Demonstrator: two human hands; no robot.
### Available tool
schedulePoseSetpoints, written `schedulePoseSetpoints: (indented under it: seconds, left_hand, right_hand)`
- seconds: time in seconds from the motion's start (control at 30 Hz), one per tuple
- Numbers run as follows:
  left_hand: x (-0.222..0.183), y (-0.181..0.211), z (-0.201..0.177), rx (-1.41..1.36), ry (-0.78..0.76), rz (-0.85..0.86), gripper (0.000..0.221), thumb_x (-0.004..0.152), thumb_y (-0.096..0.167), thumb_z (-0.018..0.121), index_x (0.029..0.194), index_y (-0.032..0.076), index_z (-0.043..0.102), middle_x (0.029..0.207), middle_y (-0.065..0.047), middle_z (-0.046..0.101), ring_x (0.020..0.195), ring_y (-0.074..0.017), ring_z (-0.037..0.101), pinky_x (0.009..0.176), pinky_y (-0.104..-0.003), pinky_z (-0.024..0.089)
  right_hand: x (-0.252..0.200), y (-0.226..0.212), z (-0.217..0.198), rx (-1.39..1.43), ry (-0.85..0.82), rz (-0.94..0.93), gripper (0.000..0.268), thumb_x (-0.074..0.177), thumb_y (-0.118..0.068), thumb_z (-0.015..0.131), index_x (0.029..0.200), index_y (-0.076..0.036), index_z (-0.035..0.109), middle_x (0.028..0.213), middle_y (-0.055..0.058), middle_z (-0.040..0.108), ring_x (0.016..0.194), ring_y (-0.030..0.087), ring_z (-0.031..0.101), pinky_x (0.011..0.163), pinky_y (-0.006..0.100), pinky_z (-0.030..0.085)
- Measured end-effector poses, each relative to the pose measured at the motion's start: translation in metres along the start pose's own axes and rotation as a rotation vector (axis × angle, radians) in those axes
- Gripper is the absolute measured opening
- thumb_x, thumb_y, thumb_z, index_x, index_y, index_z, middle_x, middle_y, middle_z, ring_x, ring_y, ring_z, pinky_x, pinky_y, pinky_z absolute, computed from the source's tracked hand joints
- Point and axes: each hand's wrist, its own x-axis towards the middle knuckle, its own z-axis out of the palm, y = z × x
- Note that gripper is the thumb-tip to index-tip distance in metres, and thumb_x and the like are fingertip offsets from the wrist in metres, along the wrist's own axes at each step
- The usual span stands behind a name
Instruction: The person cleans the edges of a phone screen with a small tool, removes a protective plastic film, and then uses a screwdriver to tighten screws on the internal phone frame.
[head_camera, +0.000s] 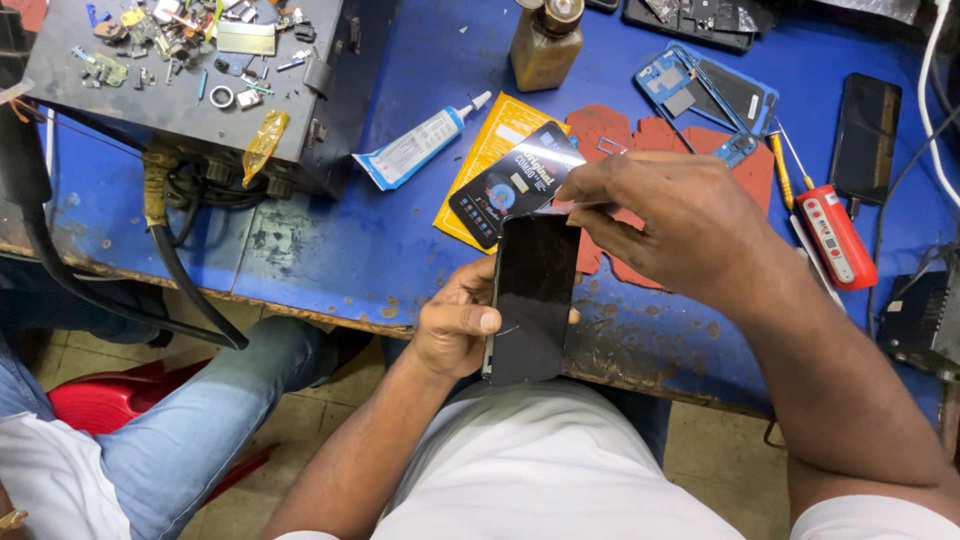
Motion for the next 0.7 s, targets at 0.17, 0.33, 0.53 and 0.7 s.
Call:
schedulePoseSetpoints:
  seconds: [0.17,0.33,0.53,0.7]
  left_hand:
    - [0.001,0.002,0.006,0.041,-0.008,-0.034,0.080,0.078,0.019,0.079,0.147,-0.010,0.052,0.131,-0.026,0.067,0.115,-0.0385,0.070,0.108,-0.048,0.055]
    - [0.002,0.004,0.012,0.035,0.019,-0.051,0.084,0.075,0.021,0.080,0.147,-0.008,0.049,0.135,-0.023,0.065,0.113,-0.0372,0.070,0.103,-0.047,0.056]
    - [0.000,0.002,0.005,0.032,0.008,-0.041,0.081,0.078,0.021,0.081,0.147,-0.009,0.050,0.129,-0.026,0.067,0.115,-0.0383,0.070,0.104,-0.048,0.057]
    - [0.000,0.001,0.003,0.063,0.006,-0.038,0.081,0.076,0.023,0.081,0.145,-0.008,0.052,0.128,-0.028,0.067,0.113,-0.0385,0.070,0.102,-0.047,0.057]
  right_hand:
    - [0.002,-0.006,0.001,0.053,0.000,0.012,0.022,0.091,-0.009,0.078,0.110,-0.007,0.066,0.094,0.006,0.076,0.085,0.021,0.076,0.070,0.033,0.058]
    - [0.008,-0.013,0.003,0.004,-0.012,0.018,0.023,0.091,-0.009,0.078,0.111,-0.006,0.068,0.088,0.009,0.072,0.077,0.024,0.073,0.065,0.036,0.056]
    - [0.006,-0.009,-0.006,-0.072,-0.068,-0.005,0.022,0.089,-0.012,0.078,0.109,-0.006,0.068,0.088,0.007,0.074,0.080,0.026,0.072,0.068,0.038,0.056]
    - [-0.002,-0.006,-0.009,-0.052,-0.067,0.027,0.020,0.090,-0.010,0.076,0.108,-0.006,0.067,0.100,0.007,0.077,0.086,0.025,0.074,0.072,0.035,0.058]
